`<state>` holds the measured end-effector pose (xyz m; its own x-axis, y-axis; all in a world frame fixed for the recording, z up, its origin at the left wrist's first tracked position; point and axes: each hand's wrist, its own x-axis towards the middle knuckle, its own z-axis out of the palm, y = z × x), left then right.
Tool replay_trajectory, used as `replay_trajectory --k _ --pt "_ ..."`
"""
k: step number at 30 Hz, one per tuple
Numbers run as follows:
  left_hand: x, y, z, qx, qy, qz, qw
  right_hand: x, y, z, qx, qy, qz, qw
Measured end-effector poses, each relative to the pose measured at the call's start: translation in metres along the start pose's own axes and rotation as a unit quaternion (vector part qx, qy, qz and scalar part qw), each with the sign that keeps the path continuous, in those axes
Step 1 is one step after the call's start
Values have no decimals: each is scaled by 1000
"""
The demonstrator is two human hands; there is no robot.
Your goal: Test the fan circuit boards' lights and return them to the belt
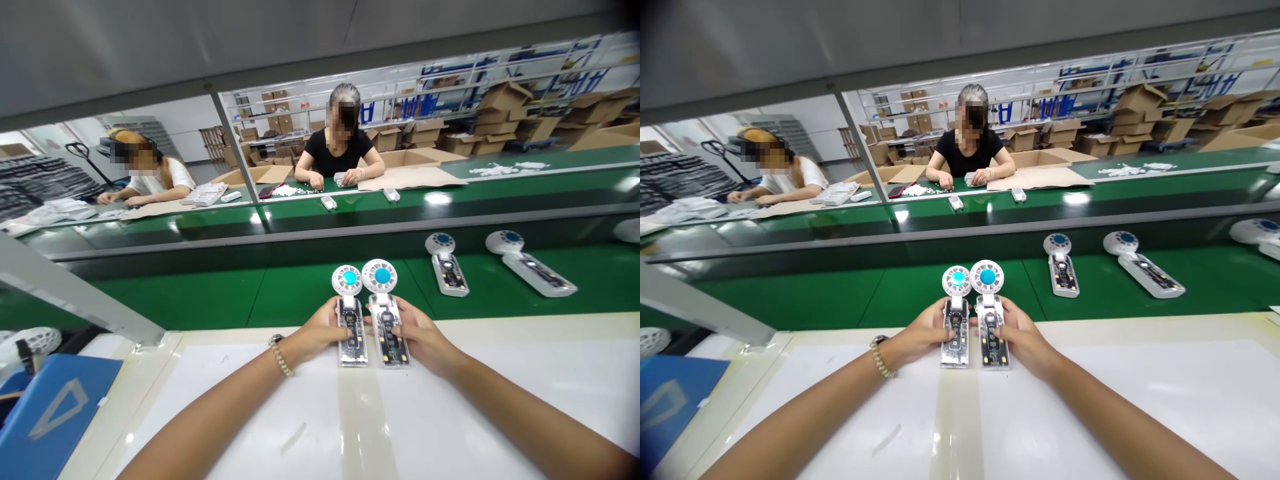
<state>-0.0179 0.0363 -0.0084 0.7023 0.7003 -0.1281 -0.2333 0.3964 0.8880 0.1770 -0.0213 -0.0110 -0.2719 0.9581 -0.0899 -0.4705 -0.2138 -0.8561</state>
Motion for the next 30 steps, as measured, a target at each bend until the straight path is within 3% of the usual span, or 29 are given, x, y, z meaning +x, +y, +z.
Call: replay_trajectory --k 3,11,13,15,18,20,23,25,27,30 --pt "1 2 3 -21 2 -17 1000 0 -3 1 31 24 22 999" --pt "1 7 2 33 36 -99 994 0 -11 -2 52 9 30 998" --pt "3 9 -2 22 89 -80 993 0 -14 -7 21 38 -18 999" --pt "5 13 -9 35 158 -20 987 0 -20 -16 -24 85 -98 991" --pt "7 21 -24 111 231 77 964 -1 -31 -41 -78 174 -207 960" --pt "8 25 -36 147 259 106 949 0 -39 -61 -114 257 -240 929" --pt "10 28 -53 189 299 143 924 3 -49 -88 -220 421 -240 847" --pt "13 27 -63 255 335 164 892 5 -53 -100 -290 485 -219 795" --pt "15 25 -70 329 363 178 853 8 -54 -106 -330 495 -198 779" --pt "15 26 -74 389 384 205 812 12 -50 -111 -424 436 -169 776"
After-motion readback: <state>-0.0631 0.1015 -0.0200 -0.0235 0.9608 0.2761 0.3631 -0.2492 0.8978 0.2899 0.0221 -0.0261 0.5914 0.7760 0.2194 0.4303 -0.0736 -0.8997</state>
